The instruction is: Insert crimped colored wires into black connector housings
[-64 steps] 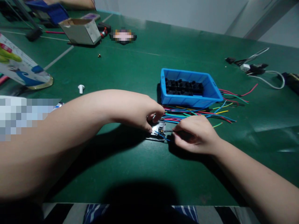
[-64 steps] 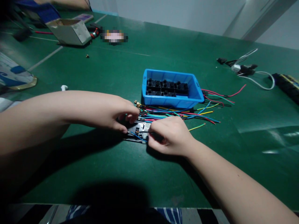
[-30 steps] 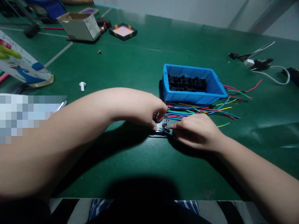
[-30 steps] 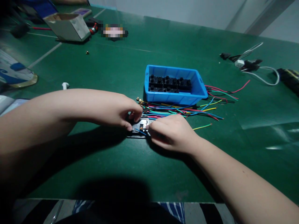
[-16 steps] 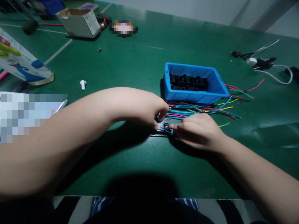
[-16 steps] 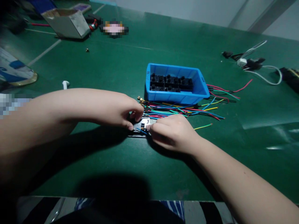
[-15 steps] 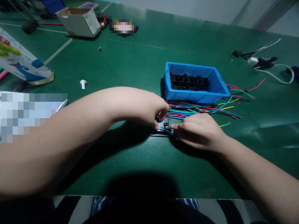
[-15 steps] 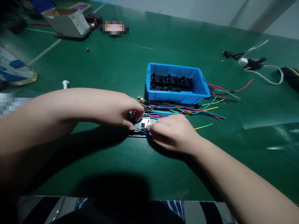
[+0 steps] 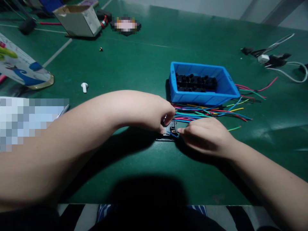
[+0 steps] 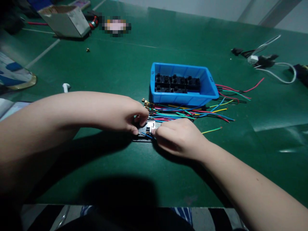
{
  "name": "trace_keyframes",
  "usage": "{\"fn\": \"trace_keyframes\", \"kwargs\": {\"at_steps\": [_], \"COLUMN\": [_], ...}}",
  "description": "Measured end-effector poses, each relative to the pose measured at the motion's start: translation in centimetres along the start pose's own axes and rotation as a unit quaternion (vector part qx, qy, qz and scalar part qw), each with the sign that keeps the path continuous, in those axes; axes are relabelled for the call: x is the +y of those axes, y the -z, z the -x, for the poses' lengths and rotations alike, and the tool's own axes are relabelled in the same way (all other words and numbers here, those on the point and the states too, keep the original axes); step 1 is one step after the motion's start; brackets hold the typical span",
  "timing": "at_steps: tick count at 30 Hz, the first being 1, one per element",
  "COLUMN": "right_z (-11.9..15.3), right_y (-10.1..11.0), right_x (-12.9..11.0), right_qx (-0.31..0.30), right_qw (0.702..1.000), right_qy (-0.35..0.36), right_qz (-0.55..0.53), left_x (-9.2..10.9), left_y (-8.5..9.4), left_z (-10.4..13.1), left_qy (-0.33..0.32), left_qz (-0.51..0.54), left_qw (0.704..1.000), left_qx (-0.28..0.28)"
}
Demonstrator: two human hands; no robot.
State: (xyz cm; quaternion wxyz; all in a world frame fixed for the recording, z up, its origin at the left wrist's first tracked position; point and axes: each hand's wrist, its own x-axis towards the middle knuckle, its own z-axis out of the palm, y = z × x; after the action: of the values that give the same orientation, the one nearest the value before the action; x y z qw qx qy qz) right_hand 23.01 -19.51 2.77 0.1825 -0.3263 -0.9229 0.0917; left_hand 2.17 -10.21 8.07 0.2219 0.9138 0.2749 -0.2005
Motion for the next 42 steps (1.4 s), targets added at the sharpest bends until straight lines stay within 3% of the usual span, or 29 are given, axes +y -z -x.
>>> {"fn": "trace_keyframes", "kwargs": {"at_steps": [9, 42], "right_z": [0.31, 0.15], "right_y": [-0.04, -0.02], "right_x": [0.07, -0.21], "right_qx": [-0.027, -0.004], "right_qw": [0.999, 1.0], "right_qy": [-0.009, -0.03], "right_qz": [0.017, 0.002], "left_x": [-0.16, 0.12], "left_y": [-0.01, 0.17], "left_z": [0.04, -0.05], "left_qy": [-0.001, 0.01], "left_qz": [0.021, 0.0], "left_qw": [1.0, 1.0], "left_qx": [0.0, -0.018]}}
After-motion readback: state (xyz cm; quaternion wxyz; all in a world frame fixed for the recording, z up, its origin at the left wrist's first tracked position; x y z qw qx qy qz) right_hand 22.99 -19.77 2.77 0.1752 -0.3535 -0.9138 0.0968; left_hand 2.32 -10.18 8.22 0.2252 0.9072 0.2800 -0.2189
